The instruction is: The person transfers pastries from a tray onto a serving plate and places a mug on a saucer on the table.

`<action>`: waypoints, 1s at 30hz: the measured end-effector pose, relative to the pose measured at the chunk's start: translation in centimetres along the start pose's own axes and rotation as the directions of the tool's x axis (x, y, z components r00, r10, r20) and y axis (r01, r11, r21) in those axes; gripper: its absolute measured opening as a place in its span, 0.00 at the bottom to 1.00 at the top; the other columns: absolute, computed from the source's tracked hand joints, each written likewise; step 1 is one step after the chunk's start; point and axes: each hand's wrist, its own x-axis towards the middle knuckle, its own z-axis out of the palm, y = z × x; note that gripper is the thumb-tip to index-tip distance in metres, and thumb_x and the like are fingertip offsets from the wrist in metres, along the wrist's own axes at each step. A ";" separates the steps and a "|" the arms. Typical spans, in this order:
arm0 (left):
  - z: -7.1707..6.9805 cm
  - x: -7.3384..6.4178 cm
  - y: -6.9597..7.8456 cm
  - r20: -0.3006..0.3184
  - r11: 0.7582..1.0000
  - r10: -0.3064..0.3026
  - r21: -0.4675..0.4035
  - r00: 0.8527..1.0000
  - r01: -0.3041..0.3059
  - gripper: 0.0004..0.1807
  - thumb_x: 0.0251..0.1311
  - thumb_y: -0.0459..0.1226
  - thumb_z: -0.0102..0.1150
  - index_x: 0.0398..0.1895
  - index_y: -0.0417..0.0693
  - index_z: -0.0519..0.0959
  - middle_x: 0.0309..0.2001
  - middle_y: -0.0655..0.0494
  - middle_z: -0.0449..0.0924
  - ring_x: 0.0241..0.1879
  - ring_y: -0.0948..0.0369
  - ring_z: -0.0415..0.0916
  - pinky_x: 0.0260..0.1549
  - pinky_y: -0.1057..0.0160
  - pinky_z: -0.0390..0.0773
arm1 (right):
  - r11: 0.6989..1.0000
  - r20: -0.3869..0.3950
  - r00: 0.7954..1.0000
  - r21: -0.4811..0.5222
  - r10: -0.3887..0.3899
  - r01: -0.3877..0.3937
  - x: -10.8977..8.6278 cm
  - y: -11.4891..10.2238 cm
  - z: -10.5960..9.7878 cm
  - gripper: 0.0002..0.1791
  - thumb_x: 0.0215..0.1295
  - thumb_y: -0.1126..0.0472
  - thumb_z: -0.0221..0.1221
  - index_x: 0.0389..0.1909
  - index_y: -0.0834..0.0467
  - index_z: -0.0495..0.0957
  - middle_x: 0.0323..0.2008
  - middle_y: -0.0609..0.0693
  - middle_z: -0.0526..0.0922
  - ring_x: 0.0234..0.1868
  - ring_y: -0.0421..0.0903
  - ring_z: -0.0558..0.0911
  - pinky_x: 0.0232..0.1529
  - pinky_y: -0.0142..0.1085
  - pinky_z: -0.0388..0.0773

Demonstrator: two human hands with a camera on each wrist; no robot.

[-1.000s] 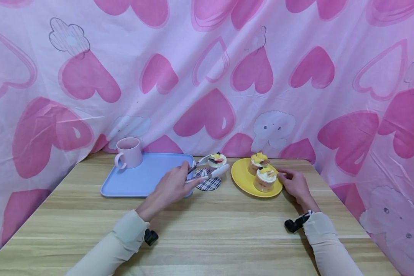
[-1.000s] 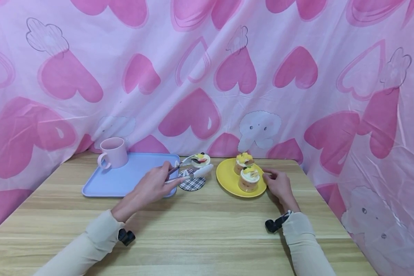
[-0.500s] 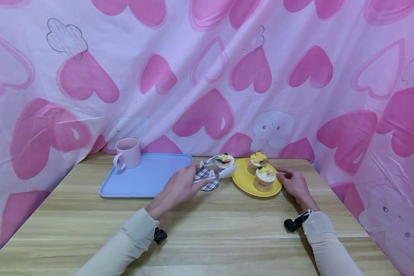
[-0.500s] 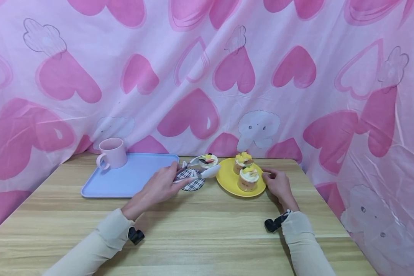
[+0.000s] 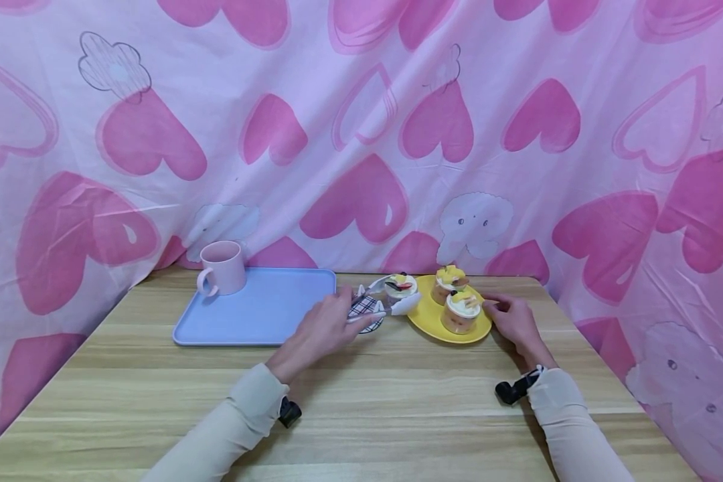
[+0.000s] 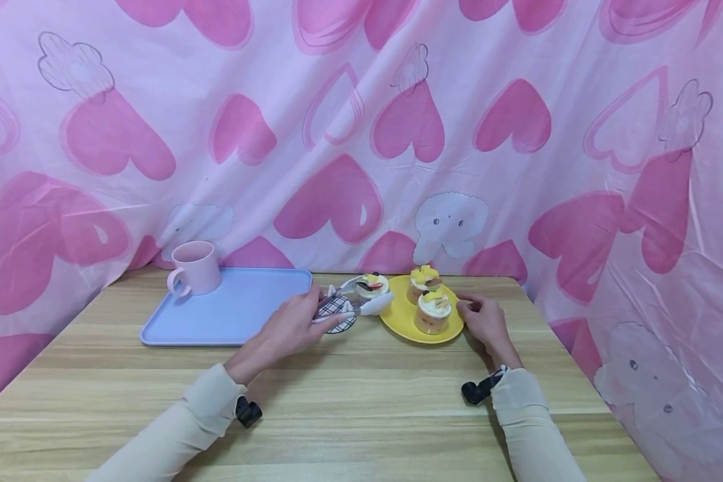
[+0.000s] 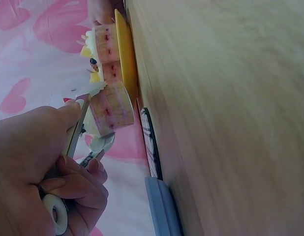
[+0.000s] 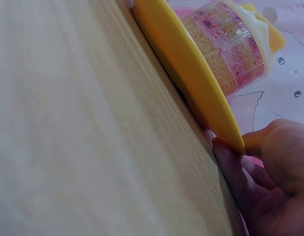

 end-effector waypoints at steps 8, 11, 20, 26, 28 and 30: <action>0.5 0.4 0.3 -0.014 1.000 0.031 0.005 0.999 -0.031 0.35 0.60 0.66 0.59 0.53 0.47 0.71 0.36 0.54 0.75 0.27 0.60 0.75 0.20 0.65 0.73 | 1.000 -0.010 1.000 -0.002 -0.011 0.011 0.0 0.0 0.0 0.23 0.77 0.51 0.52 0.68 0.51 0.74 0.56 0.60 0.79 0.55 0.54 0.76 0.52 0.41 0.73; 0.8 0.6 0.3 -0.013 1.000 0.030 -0.001 0.999 -0.030 0.35 0.60 0.65 0.59 0.54 0.47 0.71 0.36 0.55 0.75 0.28 0.61 0.75 0.20 0.65 0.73 | 1.000 -0.005 1.000 -0.002 -0.005 0.005 0.1 0.1 0.0 0.23 0.77 0.50 0.52 0.68 0.51 0.73 0.56 0.60 0.79 0.55 0.54 0.76 0.51 0.40 0.72; 1.5 1.2 0.5 -0.016 0.999 0.047 0.011 0.999 -0.047 0.36 0.61 0.65 0.58 0.56 0.47 0.70 0.36 0.54 0.75 0.28 0.60 0.74 0.21 0.65 0.73 | 1.000 -0.020 1.000 -0.018 -0.020 0.019 0.4 0.5 -0.1 0.22 0.76 0.50 0.53 0.67 0.51 0.75 0.51 0.59 0.82 0.51 0.52 0.78 0.45 0.35 0.73; 1.8 1.5 0.8 -0.021 0.998 0.063 0.022 0.998 -0.063 0.36 0.61 0.66 0.58 0.54 0.45 0.70 0.34 0.54 0.74 0.27 0.59 0.74 0.22 0.64 0.73 | 1.000 -0.010 1.000 -0.003 0.000 0.000 0.4 0.5 -0.1 0.23 0.76 0.51 0.53 0.68 0.51 0.74 0.52 0.59 0.81 0.52 0.52 0.77 0.45 0.36 0.72; 1.9 1.6 0.9 -0.025 0.997 0.071 0.021 0.997 -0.071 0.35 0.61 0.66 0.58 0.53 0.45 0.70 0.32 0.54 0.74 0.27 0.59 0.74 0.21 0.63 0.72 | 1.000 -0.007 1.000 0.001 0.008 -0.008 0.5 0.4 -0.1 0.23 0.76 0.50 0.53 0.68 0.50 0.74 0.53 0.59 0.81 0.52 0.53 0.77 0.46 0.36 0.72; 2.0 1.8 1.0 -0.025 0.997 0.078 0.024 0.997 -0.077 0.35 0.61 0.66 0.58 0.52 0.46 0.70 0.31 0.55 0.73 0.26 0.59 0.73 0.21 0.63 0.72 | 1.000 -0.002 1.000 0.006 0.016 -0.016 0.5 0.3 -0.1 0.23 0.76 0.50 0.53 0.68 0.50 0.74 0.54 0.59 0.80 0.53 0.53 0.77 0.47 0.37 0.72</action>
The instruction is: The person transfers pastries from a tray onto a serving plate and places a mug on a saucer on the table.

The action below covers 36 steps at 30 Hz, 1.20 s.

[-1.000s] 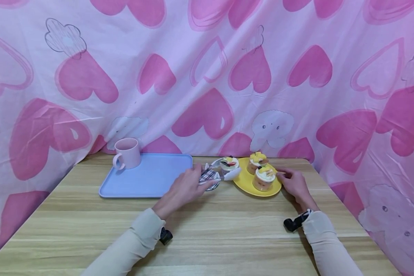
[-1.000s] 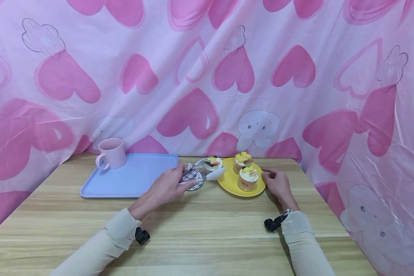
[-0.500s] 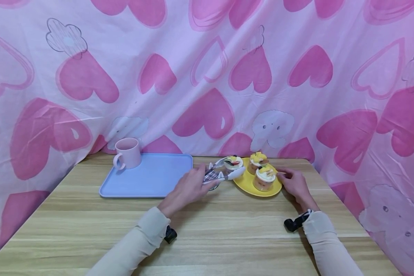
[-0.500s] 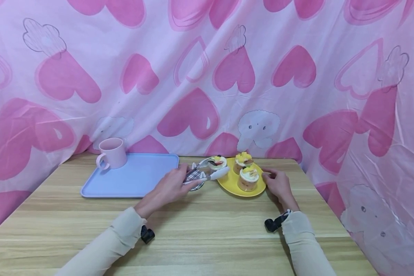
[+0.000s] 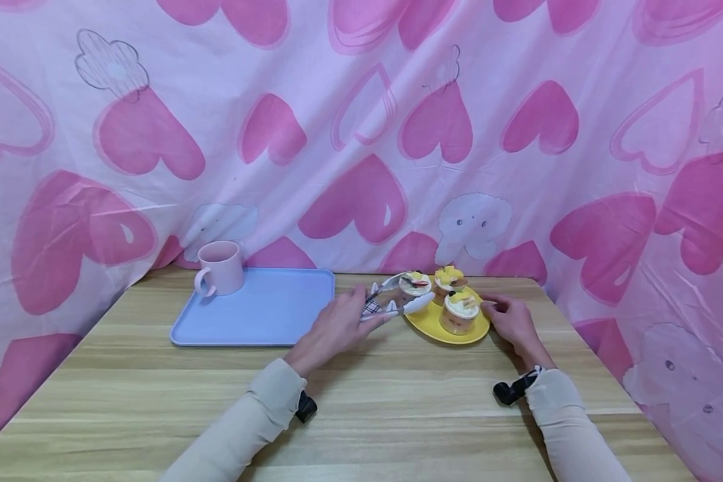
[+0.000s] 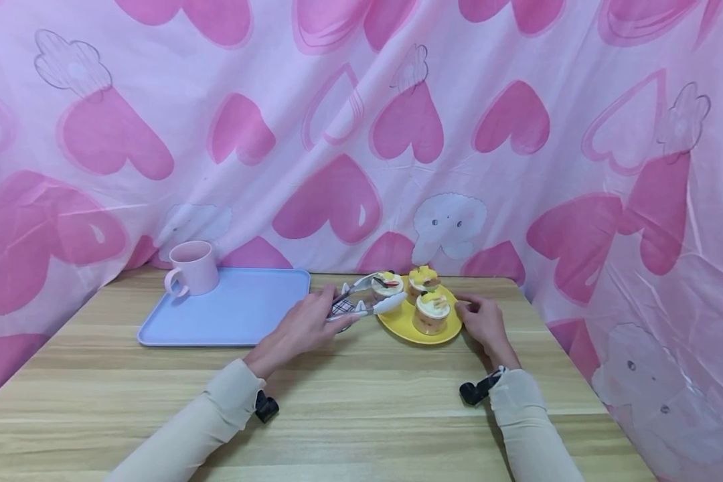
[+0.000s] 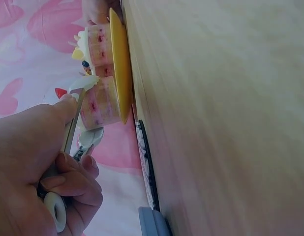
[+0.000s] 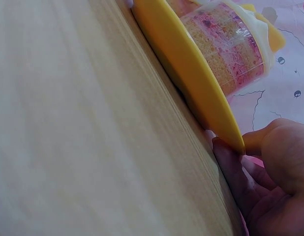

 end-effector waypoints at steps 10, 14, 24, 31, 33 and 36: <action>0.8 0.7 0.5 0.009 0.998 0.024 0.051 1.000 -0.025 0.35 0.60 0.68 0.56 0.52 0.49 0.71 0.28 0.56 0.72 0.25 0.59 0.72 0.21 0.61 0.71 | 1.000 0.011 1.000 -0.003 0.010 -0.010 -0.1 0.1 0.1 0.24 0.76 0.49 0.52 0.69 0.49 0.73 0.55 0.59 0.79 0.54 0.53 0.76 0.49 0.38 0.71; 1.2 0.8 0.9 0.013 0.996 0.033 0.079 0.999 -0.034 0.36 0.60 0.68 0.56 0.56 0.51 0.69 0.28 0.57 0.72 0.26 0.59 0.72 0.22 0.61 0.70 | 1.000 0.016 1.000 0.001 0.014 -0.014 -0.2 0.2 0.0 0.24 0.77 0.49 0.52 0.69 0.49 0.73 0.55 0.59 0.79 0.54 0.54 0.75 0.50 0.39 0.71; 1.2 0.8 1.1 -0.011 0.993 0.045 0.108 0.999 -0.044 0.34 0.61 0.66 0.57 0.55 0.51 0.69 0.26 0.57 0.71 0.24 0.58 0.71 0.20 0.60 0.69 | 1.000 0.023 1.000 0.013 0.016 -0.017 0.0 -0.3 -0.1 0.23 0.77 0.49 0.53 0.69 0.49 0.73 0.55 0.59 0.78 0.54 0.53 0.75 0.49 0.38 0.71; 0.9 0.7 1.3 0.003 0.992 0.046 0.121 0.999 -0.046 0.33 0.60 0.66 0.58 0.53 0.51 0.69 0.26 0.57 0.72 0.24 0.58 0.71 0.19 0.60 0.68 | 1.000 0.005 1.000 -0.001 -0.008 0.008 -0.1 -0.3 -0.1 0.23 0.76 0.50 0.53 0.68 0.50 0.74 0.54 0.60 0.80 0.52 0.53 0.77 0.46 0.36 0.72; 0.7 0.7 1.3 0.013 0.991 0.043 0.128 0.999 -0.044 0.34 0.60 0.67 0.58 0.53 0.51 0.69 0.26 0.57 0.72 0.24 0.58 0.71 0.20 0.60 0.69 | 1.000 0.005 1.000 0.004 -0.009 0.009 -0.1 -0.3 -0.1 0.23 0.76 0.50 0.53 0.68 0.50 0.74 0.54 0.60 0.80 0.52 0.53 0.77 0.45 0.36 0.72; 0.4 0.7 1.3 0.040 0.992 0.031 0.119 0.999 -0.036 0.35 0.59 0.68 0.58 0.55 0.51 0.70 0.27 0.57 0.72 0.25 0.59 0.72 0.20 0.61 0.70 | 1.000 0.000 1.000 0.005 -0.010 0.010 0.0 -0.2 -0.1 0.23 0.76 0.49 0.53 0.68 0.49 0.74 0.54 0.60 0.80 0.52 0.53 0.77 0.45 0.35 0.73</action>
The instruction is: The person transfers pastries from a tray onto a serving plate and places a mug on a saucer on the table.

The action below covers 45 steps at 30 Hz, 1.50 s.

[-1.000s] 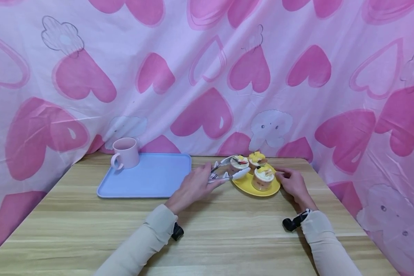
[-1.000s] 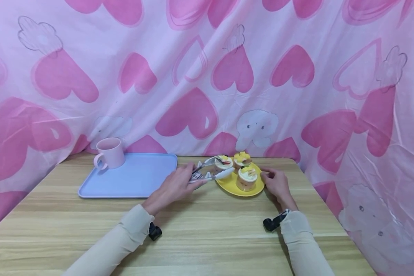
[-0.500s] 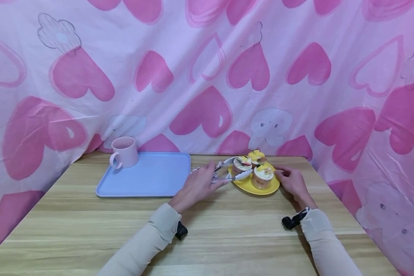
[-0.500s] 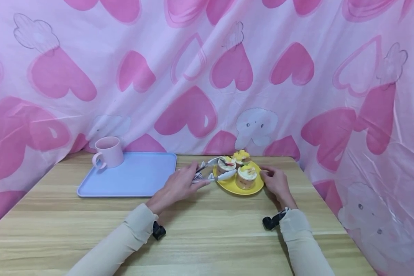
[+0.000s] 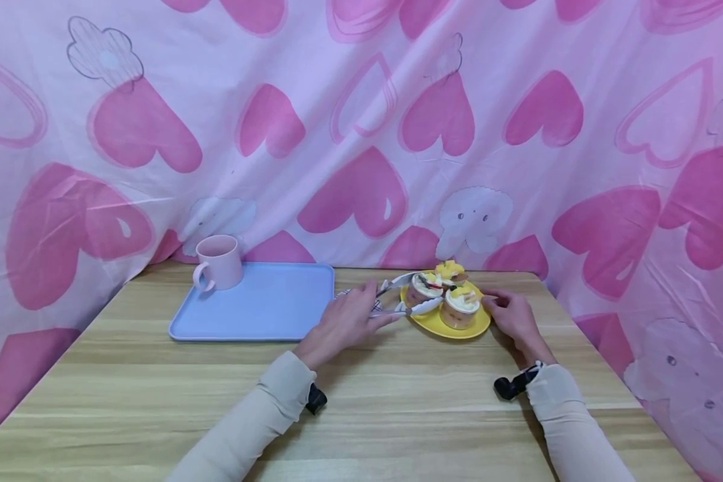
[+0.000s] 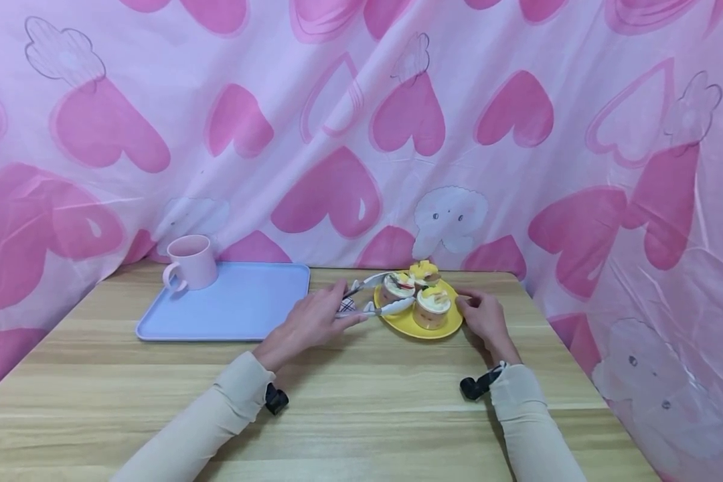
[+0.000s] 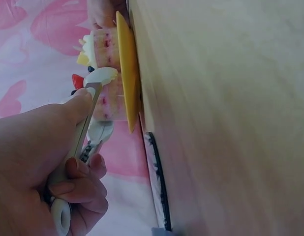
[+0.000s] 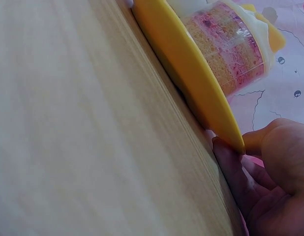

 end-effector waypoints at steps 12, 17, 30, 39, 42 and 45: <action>-2.2 -0.4 -0.9 0.101 0.995 -0.013 -0.101 0.995 0.024 0.31 0.58 0.67 0.60 0.49 0.55 0.68 0.30 0.57 0.72 0.26 0.61 0.72 0.21 0.63 0.71 | 1.000 -0.014 1.000 -0.018 -0.025 0.025 0.1 0.1 0.0 0.22 0.76 0.50 0.53 0.67 0.50 0.75 0.53 0.60 0.80 0.51 0.53 0.77 0.45 0.35 0.73; -2.6 -0.5 -1.5 0.095 0.993 0.008 -0.116 0.995 0.003 0.29 0.58 0.65 0.62 0.47 0.55 0.69 0.30 0.58 0.73 0.27 0.61 0.71 0.21 0.63 0.71 | 1.000 -0.014 1.000 -0.011 -0.019 0.018 0.0 0.1 0.1 0.22 0.76 0.50 0.53 0.67 0.50 0.75 0.53 0.60 0.80 0.51 0.53 0.77 0.45 0.35 0.73; -2.3 -0.5 -1.6 0.092 0.993 -0.003 -0.113 0.996 0.013 0.33 0.57 0.66 0.62 0.52 0.54 0.68 0.35 0.55 0.76 0.29 0.61 0.74 0.23 0.64 0.74 | 1.000 0.004 1.000 -0.005 0.007 -0.007 0.0 0.1 0.1 0.22 0.76 0.50 0.53 0.67 0.49 0.74 0.53 0.59 0.80 0.51 0.53 0.77 0.46 0.36 0.72; -2.2 -0.5 -2.0 0.061 0.989 0.012 -0.148 0.998 -0.002 0.37 0.56 0.67 0.62 0.56 0.54 0.66 0.32 0.56 0.71 0.28 0.60 0.71 0.21 0.62 0.71 | 1.000 0.016 1.000 0.006 0.021 -0.021 -0.1 0.1 0.1 0.23 0.77 0.49 0.52 0.68 0.49 0.73 0.57 0.60 0.78 0.54 0.53 0.75 0.49 0.38 0.72; -2.1 -0.5 -2.1 0.055 0.984 -0.001 -0.177 0.998 0.011 0.38 0.54 0.67 0.63 0.58 0.54 0.66 0.31 0.55 0.70 0.26 0.60 0.70 0.20 0.62 0.71 | 1.000 0.015 1.000 0.012 0.011 -0.011 -0.2 0.1 0.0 0.23 0.77 0.50 0.52 0.68 0.50 0.73 0.57 0.60 0.78 0.55 0.54 0.76 0.50 0.39 0.72; -2.0 -0.4 -2.2 0.027 0.977 -0.003 -0.214 1.000 0.009 0.38 0.54 0.67 0.64 0.58 0.56 0.66 0.30 0.55 0.70 0.24 0.61 0.70 0.19 0.63 0.71 | 1.000 0.016 1.000 0.018 0.009 -0.009 -0.2 0.0 0.0 0.23 0.77 0.51 0.52 0.68 0.50 0.73 0.57 0.61 0.78 0.55 0.54 0.76 0.51 0.40 0.73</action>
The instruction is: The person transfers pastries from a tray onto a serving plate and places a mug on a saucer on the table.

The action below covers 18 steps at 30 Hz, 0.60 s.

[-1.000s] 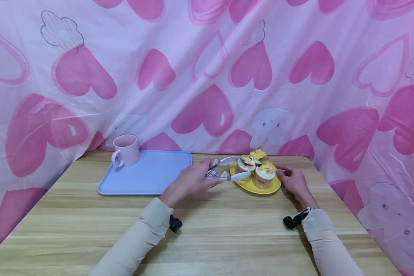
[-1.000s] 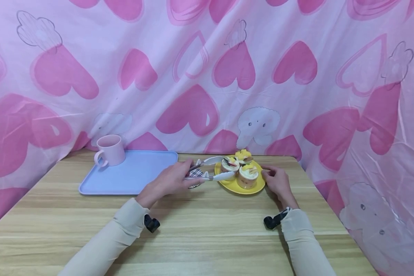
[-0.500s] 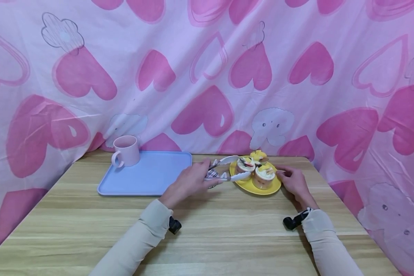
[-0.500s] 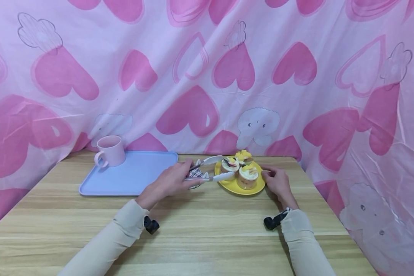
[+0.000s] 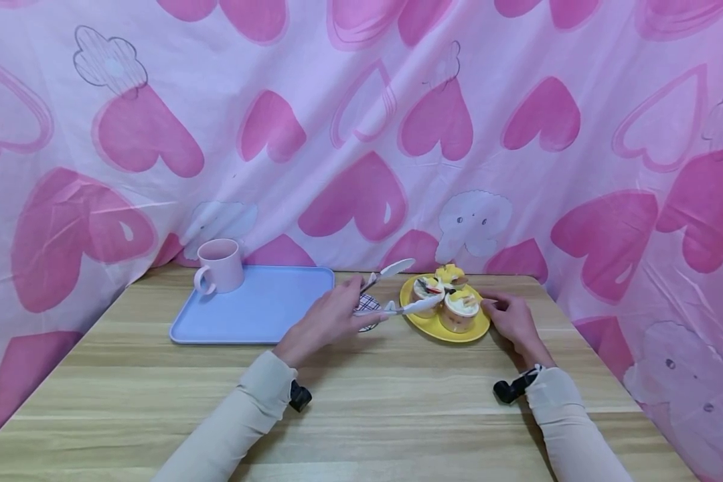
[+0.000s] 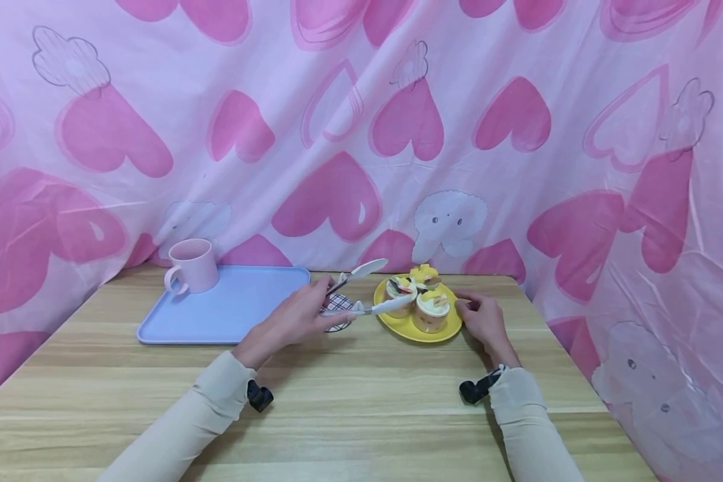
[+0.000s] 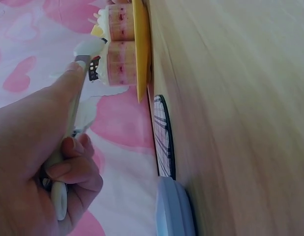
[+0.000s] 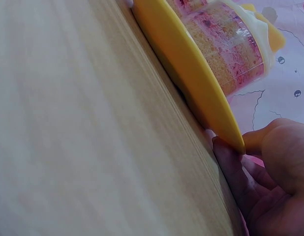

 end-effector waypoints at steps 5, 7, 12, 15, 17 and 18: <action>-0.1 -0.2 -0.3 -0.065 0.998 0.025 -0.056 0.998 -0.029 0.37 0.53 0.66 0.66 0.58 0.59 0.64 0.27 0.57 0.69 0.21 0.62 0.68 0.17 0.62 0.70 | 1.000 -0.006 1.000 -0.004 -0.005 0.005 0.0 0.0 0.1 0.22 0.77 0.51 0.53 0.68 0.50 0.74 0.56 0.60 0.79 0.55 0.54 0.76 0.52 0.40 0.73; -0.2 -0.3 -0.5 -0.093 0.997 0.032 -0.065 0.995 -0.038 0.38 0.53 0.65 0.67 0.59 0.59 0.65 0.28 0.56 0.70 0.21 0.62 0.68 0.18 0.62 0.70 | 1.000 -0.010 1.000 -0.006 -0.014 0.014 0.0 0.0 0.1 0.22 0.77 0.51 0.53 0.68 0.50 0.74 0.56 0.61 0.79 0.55 0.54 0.77 0.51 0.39 0.73; -0.4 -0.8 -1.2 -0.156 0.996 0.053 -0.064 0.986 -0.063 0.40 0.52 0.64 0.69 0.62 0.59 0.65 0.34 0.52 0.74 0.27 0.61 0.69 0.23 0.61 0.71 | 1.000 -0.011 1.000 -0.009 -0.021 0.021 0.0 -0.1 0.1 0.22 0.77 0.51 0.53 0.68 0.51 0.74 0.56 0.61 0.79 0.54 0.54 0.77 0.50 0.38 0.73; -0.5 -1.2 -1.7 -0.172 0.995 0.063 -0.069 0.983 -0.076 0.40 0.52 0.63 0.69 0.62 0.60 0.64 0.35 0.51 0.75 0.29 0.60 0.70 0.25 0.61 0.72 | 1.000 -0.009 1.000 -0.008 -0.018 0.018 0.0 0.0 0.2 0.23 0.77 0.51 0.52 0.68 0.51 0.73 0.56 0.61 0.79 0.54 0.54 0.76 0.50 0.39 0.72; -0.7 -1.4 -2.0 -0.177 0.994 0.067 -0.073 0.982 -0.081 0.40 0.52 0.64 0.68 0.63 0.61 0.64 0.35 0.51 0.74 0.29 0.60 0.71 0.26 0.61 0.73 | 1.000 -0.008 1.000 -0.004 -0.008 0.008 0.0 0.0 0.2 0.23 0.77 0.51 0.52 0.68 0.51 0.73 0.57 0.60 0.79 0.55 0.54 0.76 0.51 0.39 0.73; -0.7 -1.4 -2.1 -0.181 0.994 0.068 -0.073 0.981 -0.082 0.40 0.52 0.65 0.68 0.63 0.61 0.64 0.35 0.53 0.74 0.30 0.60 0.71 0.26 0.62 0.73 | 1.000 -0.006 1.000 -0.001 -0.005 0.005 0.0 0.0 0.2 0.23 0.77 0.51 0.52 0.68 0.51 0.73 0.57 0.60 0.78 0.55 0.54 0.76 0.52 0.40 0.73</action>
